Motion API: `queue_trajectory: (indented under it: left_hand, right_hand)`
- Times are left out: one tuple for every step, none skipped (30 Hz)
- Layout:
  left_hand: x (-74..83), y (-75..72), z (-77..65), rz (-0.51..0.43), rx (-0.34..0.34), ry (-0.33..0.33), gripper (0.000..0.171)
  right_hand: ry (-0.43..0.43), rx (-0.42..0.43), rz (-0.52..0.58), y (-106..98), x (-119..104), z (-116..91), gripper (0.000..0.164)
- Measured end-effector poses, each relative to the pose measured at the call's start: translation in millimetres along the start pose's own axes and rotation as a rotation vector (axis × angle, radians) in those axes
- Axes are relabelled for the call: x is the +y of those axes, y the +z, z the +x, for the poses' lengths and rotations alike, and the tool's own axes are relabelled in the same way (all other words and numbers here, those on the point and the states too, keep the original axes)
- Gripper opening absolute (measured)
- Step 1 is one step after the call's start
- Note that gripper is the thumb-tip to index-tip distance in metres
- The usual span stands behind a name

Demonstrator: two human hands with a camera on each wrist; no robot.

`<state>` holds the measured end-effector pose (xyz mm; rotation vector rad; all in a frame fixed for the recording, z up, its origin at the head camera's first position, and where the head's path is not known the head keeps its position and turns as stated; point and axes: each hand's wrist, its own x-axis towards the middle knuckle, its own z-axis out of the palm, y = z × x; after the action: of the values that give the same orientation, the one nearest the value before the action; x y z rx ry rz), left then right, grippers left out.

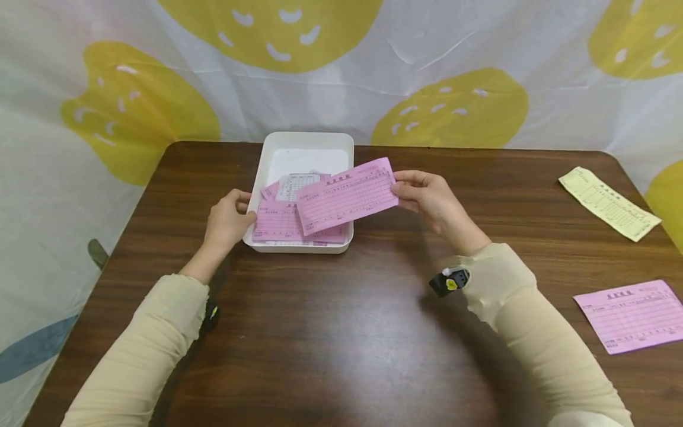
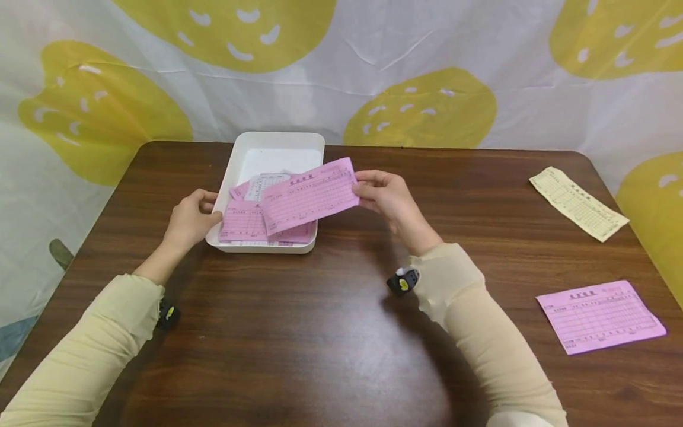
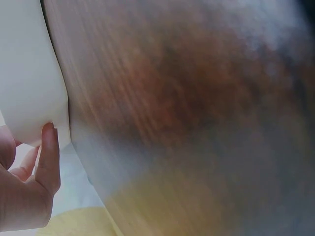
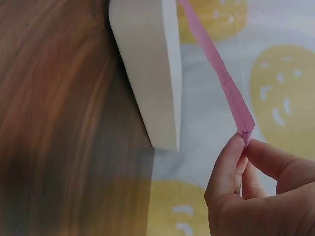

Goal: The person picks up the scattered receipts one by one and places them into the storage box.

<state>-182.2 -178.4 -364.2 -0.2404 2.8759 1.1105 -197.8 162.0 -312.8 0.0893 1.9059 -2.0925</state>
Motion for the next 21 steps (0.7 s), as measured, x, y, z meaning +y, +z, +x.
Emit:
queue_trajectory:
  left_hand:
    - [-0.1, 0.0, 0.0, -0.001, 0.001, -0.001, 0.042]
    - [0.1, 0.0, -0.1, -0.002, 0.0, -0.001, 0.042]
    - [0.1, -0.1, -0.3, -0.004, 0.001, -0.002, 0.042]
    - [0.1, -0.2, -0.5, -0.005, 0.001, -0.003, 0.042]
    - [0.0, -0.4, -0.7, -0.006, 0.002, -0.003, 0.042]
    - [0.0, -0.6, -0.8, -0.005, 0.002, -0.003, 0.042]
    - [0.1, -0.8, -1.0, -0.004, 0.002, -0.002, 0.042]
    - [0.4, -1.1, -1.2, -0.004, 0.002, 0.0, 0.042]
    - [0.6, -1.4, -1.4, -0.004, 0.003, 0.0, 0.042]
    - [0.7, -1.6, -1.5, -0.004, 0.002, 0.0, 0.043]
    - [1.0, -1.7, -1.5, -0.003, 0.001, 0.001, 0.043]
    - [1.2, -1.8, -1.6, -0.003, 0.001, 0.003, 0.043]
    - [1.2, -1.6, -1.6, -0.004, 0.002, 0.004, 0.042]
    - [1.1, -1.4, -1.5, -0.004, 0.001, 0.004, 0.042]
    - [1.0, -1.3, -1.5, -0.004, 0.001, 0.003, 0.042]
    - [1.0, -1.1, -1.5, -0.002, 0.001, 0.003, 0.042]
    - [1.2, -0.9, -1.6, -0.001, 0.001, 0.004, 0.042]
    - [1.1, -0.8, -1.6, -0.001, 0.002, 0.003, 0.042]
    - [1.3, -0.8, -1.9, 0.0, 0.002, 0.001, 0.042]
    - [1.5, -1.0, -2.1, 0.001, 0.001, 0.001, 0.042]
    - [1.5, -1.1, -2.3, 0.001, 0.001, 0.0, 0.042]
  right_hand:
    - [-0.003, 0.003, -0.025, 4, 2, 2, 0.016]
    - [-0.006, 0.005, -0.041, 9, 4, 3, 0.018]
    - [-0.007, 0.008, -0.055, 13, 5, 5, 0.023]
    - [-0.009, 0.012, -0.068, 16, 7, 7, 0.028]
    - [-0.011, 0.013, -0.077, 20, 9, 9, 0.033]
    - [-0.011, 0.014, -0.078, 24, 10, 10, 0.037]
    - [-0.012, 0.016, -0.085, 27, 12, 12, 0.039]
    - [-0.014, 0.017, -0.087, 30, 14, 13, 0.04]
    - [-0.019, 0.015, -0.093, 33, 16, 14, 0.041]
    - [-0.024, 0.014, -0.097, 36, 18, 16, 0.041]
    - [-0.029, 0.014, -0.104, 39, 19, 16, 0.041]
    - [-0.032, 0.016, -0.108, 41, 21, 17, 0.041]
    - [-0.034, 0.02, -0.118, 44, 22, 18, 0.041]
    - [-0.035, 0.021, -0.121, 46, 24, 19, 0.041]
    - [-0.037, 0.021, -0.121, 48, 25, 20, 0.041]
    - [-0.036, 0.023, -0.117, 50, 26, 21, 0.041]
    - [-0.035, 0.025, -0.117, 52, 27, 21, 0.041]
    - [-0.034, 0.024, -0.116, 53, 28, 22, 0.041]
    - [-0.034, 0.023, -0.118, 55, 29, 23, 0.041]
    - [-0.037, 0.022, -0.117, 56, 30, 24, 0.041]
    - [-0.039, 0.021, -0.119, 58, 30, 24, 0.04]
